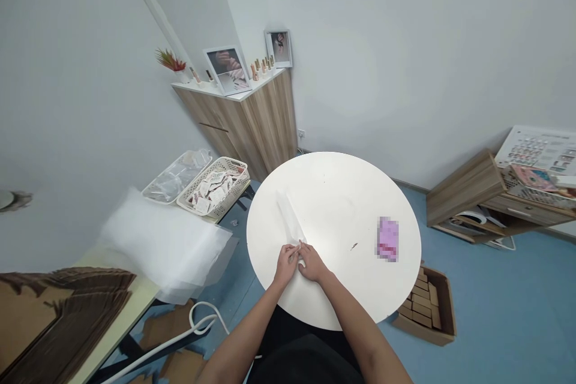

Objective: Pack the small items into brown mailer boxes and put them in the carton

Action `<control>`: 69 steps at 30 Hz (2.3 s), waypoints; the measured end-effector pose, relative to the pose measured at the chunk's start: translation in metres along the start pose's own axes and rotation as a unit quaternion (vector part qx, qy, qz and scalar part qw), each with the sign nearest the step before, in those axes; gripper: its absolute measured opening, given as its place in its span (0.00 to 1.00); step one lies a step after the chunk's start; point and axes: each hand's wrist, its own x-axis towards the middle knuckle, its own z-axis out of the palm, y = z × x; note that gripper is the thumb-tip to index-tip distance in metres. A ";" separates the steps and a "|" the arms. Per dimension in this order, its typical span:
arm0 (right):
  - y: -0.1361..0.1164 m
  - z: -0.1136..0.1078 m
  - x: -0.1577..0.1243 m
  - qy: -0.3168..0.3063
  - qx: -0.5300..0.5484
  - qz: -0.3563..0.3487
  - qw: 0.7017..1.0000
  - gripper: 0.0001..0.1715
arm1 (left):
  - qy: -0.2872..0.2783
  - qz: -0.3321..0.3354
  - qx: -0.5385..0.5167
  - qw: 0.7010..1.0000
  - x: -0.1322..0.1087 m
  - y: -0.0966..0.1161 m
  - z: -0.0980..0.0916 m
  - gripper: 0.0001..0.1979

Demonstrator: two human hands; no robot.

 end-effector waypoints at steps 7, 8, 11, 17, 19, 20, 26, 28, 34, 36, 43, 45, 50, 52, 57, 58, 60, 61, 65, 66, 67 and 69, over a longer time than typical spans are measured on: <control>0.012 -0.006 0.007 0.022 0.150 0.081 0.985 0.23 | -0.067 0.163 0.232 0.957 -0.016 -0.007 -0.004 0.28; 0.013 -0.008 0.009 0.030 0.169 0.095 0.981 0.22 | -0.073 0.177 0.265 0.945 -0.017 -0.007 -0.005 0.28; 0.015 -0.019 0.019 0.040 0.216 0.115 0.969 0.21 | -0.089 0.217 0.361 0.903 -0.016 -0.009 -0.004 0.29; -0.008 -0.042 0.049 0.085 0.028 0.051 0.995 0.19 | -0.093 0.285 0.467 0.832 -0.005 -0.015 0.002 0.26; -0.016 -0.042 0.057 0.055 0.005 -0.016 0.998 0.21 | -0.094 0.291 0.477 0.824 -0.002 -0.017 0.004 0.27; -0.016 -0.041 0.060 0.033 0.000 -0.036 0.999 0.22 | -0.097 0.290 0.482 0.821 -0.002 -0.017 0.005 0.28; 0.015 -0.031 0.066 0.002 0.040 0.069 0.997 0.23 | -0.108 0.273 0.486 0.823 0.002 -0.017 0.003 0.25; 0.024 -0.029 0.066 0.009 0.080 0.095 0.992 0.23 | -0.117 0.266 0.459 0.839 0.008 -0.014 -0.001 0.25; 0.020 -0.026 0.060 0.026 0.126 0.140 0.982 0.18 | -0.190 0.239 0.322 0.896 0.034 -0.007 -0.032 0.25; 0.017 -0.026 0.057 0.032 0.149 0.158 0.976 0.15 | -0.230 0.211 0.277 0.909 0.045 -0.005 -0.045 0.23; 0.011 -0.029 0.039 0.141 0.137 0.135 0.971 0.19 | -0.252 0.125 0.162 0.946 0.097 0.005 -0.064 0.15; 0.007 -0.027 0.034 0.181 0.071 0.096 0.976 0.22 | -0.249 0.117 0.179 0.945 0.114 0.006 -0.063 0.15; 0.008 -0.006 0.034 0.149 -0.087 -0.033 0.984 0.35 | -0.266 0.126 0.224 0.929 0.148 0.004 -0.055 0.15; 0.015 0.005 0.038 0.135 -0.121 -0.024 0.983 0.39 | -0.262 0.126 0.226 0.930 0.155 0.003 -0.048 0.14; 0.028 0.021 0.047 0.102 -0.135 0.082 0.982 0.41 | -0.207 0.123 0.247 0.938 0.153 0.000 -0.030 0.14; 0.028 0.021 0.049 0.099 -0.137 0.096 0.981 0.40 | -0.196 0.122 0.251 0.940 0.150 -0.002 -0.027 0.15; 0.027 0.019 0.055 0.098 -0.147 0.105 0.979 0.37 | -0.178 0.121 0.255 0.943 0.143 -0.005 -0.025 0.16; 0.026 0.017 0.058 0.099 -0.154 0.105 0.978 0.36 | -0.168 0.128 0.255 0.944 0.138 -0.007 -0.025 0.17; 0.021 0.006 0.066 0.100 -0.162 0.104 0.976 0.31 | -0.132 0.217 0.275 0.927 0.118 -0.011 -0.035 0.20; 0.020 0.003 0.067 0.099 -0.162 0.102 0.976 0.30 | -0.130 0.242 0.286 0.918 0.113 -0.011 -0.039 0.21; 0.019 0.001 0.068 0.099 -0.165 0.100 0.976 0.28 | -0.133 0.260 0.297 0.909 0.108 -0.010 -0.042 0.22; 0.017 -0.004 0.069 0.099 -0.177 0.095 0.975 0.26 | -0.137 0.280 0.312 0.897 0.099 -0.008 -0.047 0.24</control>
